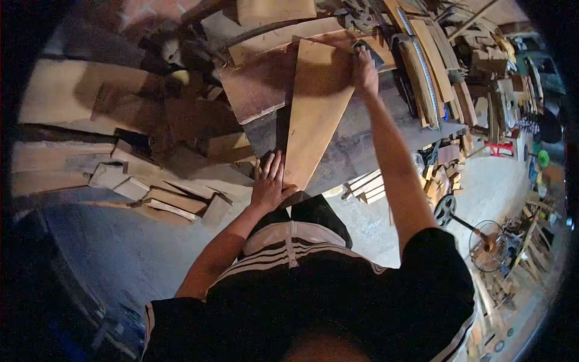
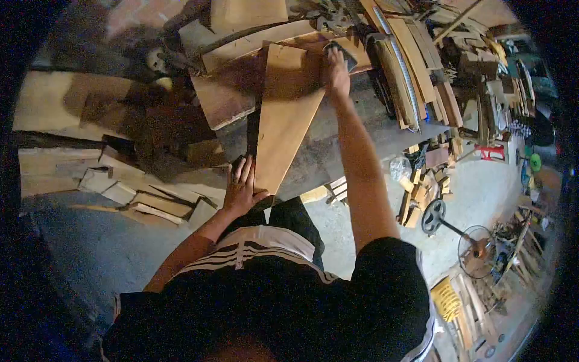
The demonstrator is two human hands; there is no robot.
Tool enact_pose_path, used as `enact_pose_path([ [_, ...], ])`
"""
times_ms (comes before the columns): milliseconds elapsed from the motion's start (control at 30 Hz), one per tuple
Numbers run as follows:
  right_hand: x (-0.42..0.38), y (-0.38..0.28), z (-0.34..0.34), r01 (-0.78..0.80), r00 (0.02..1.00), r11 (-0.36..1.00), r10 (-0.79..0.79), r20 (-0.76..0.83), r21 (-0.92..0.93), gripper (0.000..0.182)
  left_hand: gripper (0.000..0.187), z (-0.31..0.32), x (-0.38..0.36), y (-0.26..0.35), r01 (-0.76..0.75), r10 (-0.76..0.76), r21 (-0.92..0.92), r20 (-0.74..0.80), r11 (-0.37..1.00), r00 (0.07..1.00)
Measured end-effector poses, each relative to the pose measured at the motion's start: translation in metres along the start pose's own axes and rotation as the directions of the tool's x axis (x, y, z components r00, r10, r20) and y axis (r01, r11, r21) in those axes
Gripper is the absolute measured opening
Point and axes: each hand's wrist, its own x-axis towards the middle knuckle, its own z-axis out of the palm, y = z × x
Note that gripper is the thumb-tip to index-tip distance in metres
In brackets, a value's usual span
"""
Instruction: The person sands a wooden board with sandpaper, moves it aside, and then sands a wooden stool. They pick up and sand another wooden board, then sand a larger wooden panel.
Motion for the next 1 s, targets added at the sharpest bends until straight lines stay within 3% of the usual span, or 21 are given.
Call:
enact_pose_path([
  [33,0.063,0.053,0.03,0.469,0.659,0.765,-0.636,-0.402,-0.442,0.052,0.101,-0.003,0.0,-0.001,0.013,-0.012,-0.022,0.044,1.0,0.999],
  [67,0.048,0.037,-0.003,0.453,0.653,0.772,-0.628,-0.423,-0.445,0.052,0.098,-0.003,0.0,-0.002,-0.003,0.003,-0.033,-0.015,0.999,1.0],
  [100,0.012,0.006,-0.028,0.379,0.794,0.911,-0.411,-0.447,-0.164,0.049,0.098,0.0,0.005,-0.002,-0.024,0.023,-0.028,-0.027,0.999,0.999],
  [133,-0.039,-0.031,-0.052,0.252,0.901,0.96,-0.185,-0.392,0.125,0.046,0.093,0.005,0.009,0.001,0.009,-0.032,-0.14,-0.166,0.99,0.986],
  [200,-0.105,-0.041,-0.048,0.274,0.874,0.897,-0.081,-0.478,0.348,0.042,0.079,0.006,0.025,0.011,0.097,-0.201,-0.275,-0.381,0.957,0.902],
  [233,-0.145,-0.051,-0.046,0.297,0.861,0.886,-0.088,-0.501,0.355,0.042,0.079,0.005,0.041,0.013,0.085,-0.194,-0.279,-0.388,0.956,0.901],
  [267,-0.177,-0.046,-0.037,0.157,0.907,0.904,0.027,-0.42,0.397,0.042,0.076,0.005,0.057,0.013,0.244,-0.319,-0.269,-0.282,0.932,0.905],
  [300,-0.205,-0.036,-0.029,0.134,0.922,0.932,0.008,-0.388,0.337,0.042,0.073,0.004,0.066,0.014,0.395,-0.441,-0.241,-0.176,0.886,0.88],
  [333,-0.233,-0.035,-0.025,0.152,0.919,0.919,0.005,-0.394,0.364,0.043,0.073,0.004,0.07,0.013,0.383,-0.432,-0.249,-0.184,0.889,0.883],
  [433,-0.286,-0.021,-0.016,0.086,0.915,0.949,0.045,-0.401,0.304,0.039,0.06,-0.001,0.08,0.004,0.111,-0.367,-0.627,-0.295,0.771,0.882],
  [467,-0.309,-0.044,-0.036,0.238,0.843,0.971,-0.208,-0.495,-0.002,0.043,0.051,-0.02,0.084,0.011,0.04,-0.435,-0.862,-0.215,0.506,0.874],
  [500,-0.312,-0.038,-0.036,0.227,0.84,0.974,-0.197,-0.505,-0.002,0.043,0.041,-0.048,0.088,0.016,0.078,-0.414,-0.872,-0.15,0.484,0.898],
  [567,-0.315,-0.024,-0.036,0.062,0.868,0.891,0.175,-0.464,0.45,0.041,0.033,-0.08,0.095,0.014,-0.026,-0.288,-0.725,-0.306,0.688,0.908],
  [633,-0.315,-0.021,-0.039,0.073,0.843,0.893,0.183,-0.506,0.444,0.04,0.03,-0.119,0.094,0.02,-0.02,-0.244,-0.645,-0.319,0.764,0.916],
  [700,-0.309,-0.022,-0.039,0.09,0.813,0.91,0.167,-0.557,0.405,0.04,0.039,-0.111,0.093,0.011,-0.086,-0.151,-0.387,-0.542,0.918,0.827],
  [800,-0.305,-0.025,-0.03,0.089,0.825,0.895,0.181,-0.536,0.438,0.041,0.037,-0.116,0.087,0.001,-0.047,-0.082,-0.266,-0.454,0.963,0.887],
  [900,-0.3,-0.038,-0.032,0.089,0.852,0.885,0.17,-0.495,0.457,0.043,0.038,-0.098,0.082,-0.003,-0.049,-0.061,-0.27,-0.383,0.962,0.922],
  [933,-0.3,-0.045,-0.033,0.104,0.844,0.903,0.142,-0.518,0.417,0.041,0.03,-0.066,0.086,-0.015,-0.241,0.01,-0.387,-0.512,0.89,0.859],
  [967,-0.298,-0.049,-0.032,0.117,0.833,0.919,0.115,-0.54,0.377,0.04,0.025,-0.115,0.076,0.005,-0.193,0.125,-0.089,-0.492,0.977,0.862],
  [1000,-0.293,-0.052,-0.029,0.156,0.809,0.915,0.098,-0.58,0.373,0.037,0.025,-0.109,0.076,0.012,-0.233,0.141,-0.094,-0.563,0.968,0.814],
])
